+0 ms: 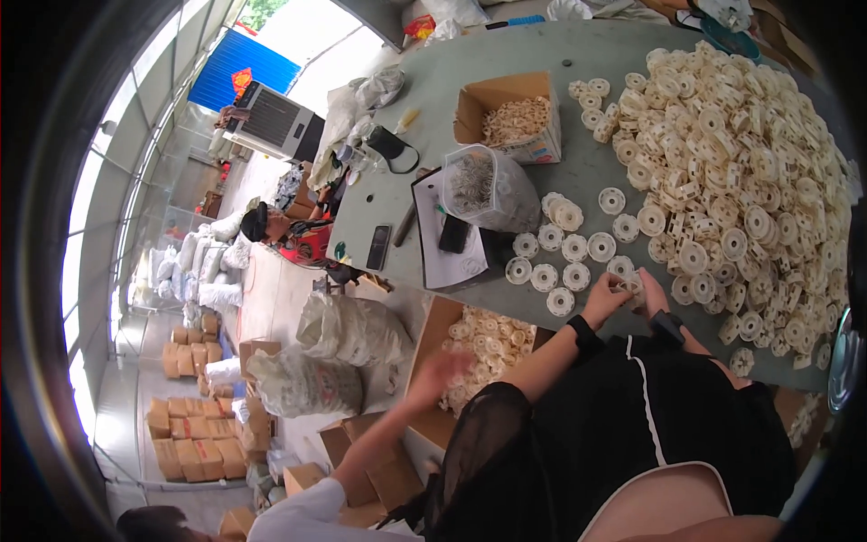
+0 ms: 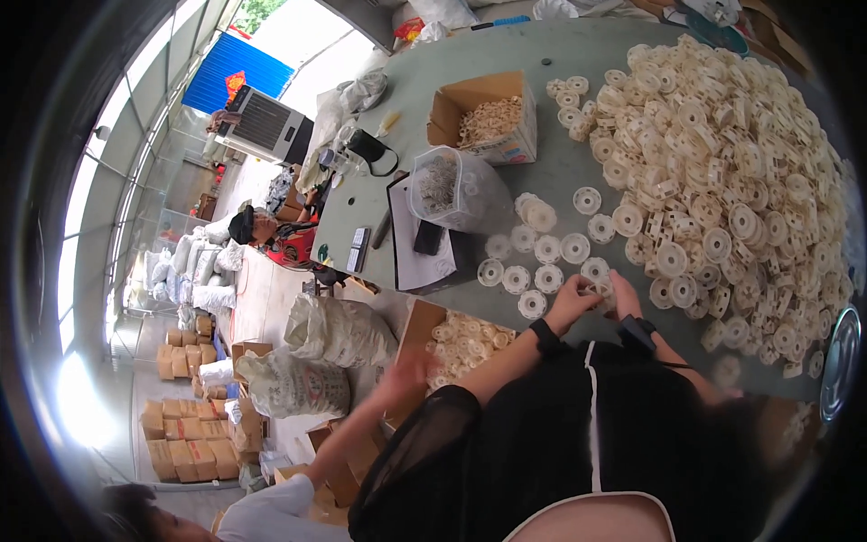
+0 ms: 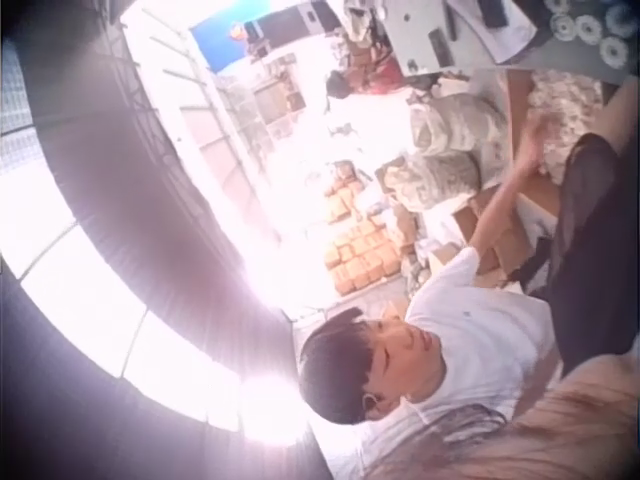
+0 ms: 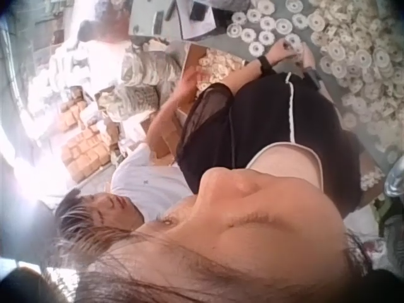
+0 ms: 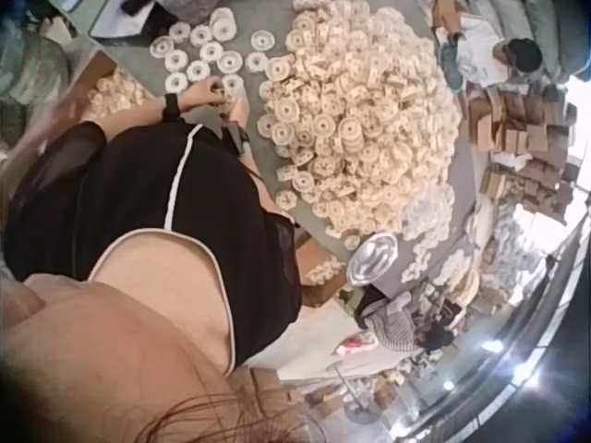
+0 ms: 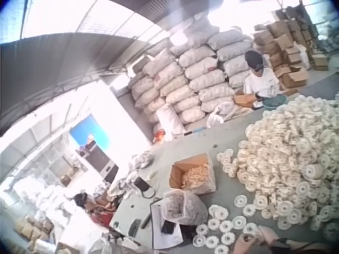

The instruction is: Assembling small plastic rings or gears by hand at a factory workstation.

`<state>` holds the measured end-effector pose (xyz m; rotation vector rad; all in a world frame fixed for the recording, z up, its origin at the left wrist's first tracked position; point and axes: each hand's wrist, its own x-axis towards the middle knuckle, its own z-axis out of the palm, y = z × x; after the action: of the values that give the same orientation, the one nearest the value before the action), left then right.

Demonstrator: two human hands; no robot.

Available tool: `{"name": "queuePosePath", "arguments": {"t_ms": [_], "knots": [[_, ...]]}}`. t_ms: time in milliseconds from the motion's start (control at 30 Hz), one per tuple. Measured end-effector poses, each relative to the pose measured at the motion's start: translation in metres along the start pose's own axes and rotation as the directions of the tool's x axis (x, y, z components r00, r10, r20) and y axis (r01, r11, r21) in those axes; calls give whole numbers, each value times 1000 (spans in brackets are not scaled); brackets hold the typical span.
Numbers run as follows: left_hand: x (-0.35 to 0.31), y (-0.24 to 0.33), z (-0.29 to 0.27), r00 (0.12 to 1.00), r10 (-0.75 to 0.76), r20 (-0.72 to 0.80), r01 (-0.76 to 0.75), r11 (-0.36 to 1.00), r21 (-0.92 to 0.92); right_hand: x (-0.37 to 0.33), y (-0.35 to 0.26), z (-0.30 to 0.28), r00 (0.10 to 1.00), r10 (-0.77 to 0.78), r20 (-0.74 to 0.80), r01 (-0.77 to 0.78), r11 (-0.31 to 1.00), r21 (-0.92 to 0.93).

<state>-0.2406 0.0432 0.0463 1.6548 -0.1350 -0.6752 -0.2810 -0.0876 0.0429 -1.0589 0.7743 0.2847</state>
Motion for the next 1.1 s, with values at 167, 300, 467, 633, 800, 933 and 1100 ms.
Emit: {"name": "queuePosePath", "arguments": {"t_ms": [167,300,467,633,800,933,1100], "knots": [[7,-6,-2,944,-231,234,310,863,-398,10,9,-3,920,-388,51,387,879,-279],[6,-6,-10,908,-71,414,338,709,-619,-2,-5,-1,743,-662,98,601,597,-532],[10,-17,-17,845,-124,519,501,519,-692,-12,-14,4,692,-714,109,648,548,-529],[9,-16,-13,768,-183,613,584,594,-554,-14,-14,5,646,-748,155,735,553,-392],[9,-21,-13,719,-183,671,613,622,-487,-6,-9,3,623,-767,151,744,522,-418],[16,-24,-13,814,-259,520,547,642,-537,11,4,1,820,-570,59,573,818,-60],[11,-21,-22,896,-353,269,443,673,-593,11,-8,-9,948,-45,314,-120,867,484]]}}
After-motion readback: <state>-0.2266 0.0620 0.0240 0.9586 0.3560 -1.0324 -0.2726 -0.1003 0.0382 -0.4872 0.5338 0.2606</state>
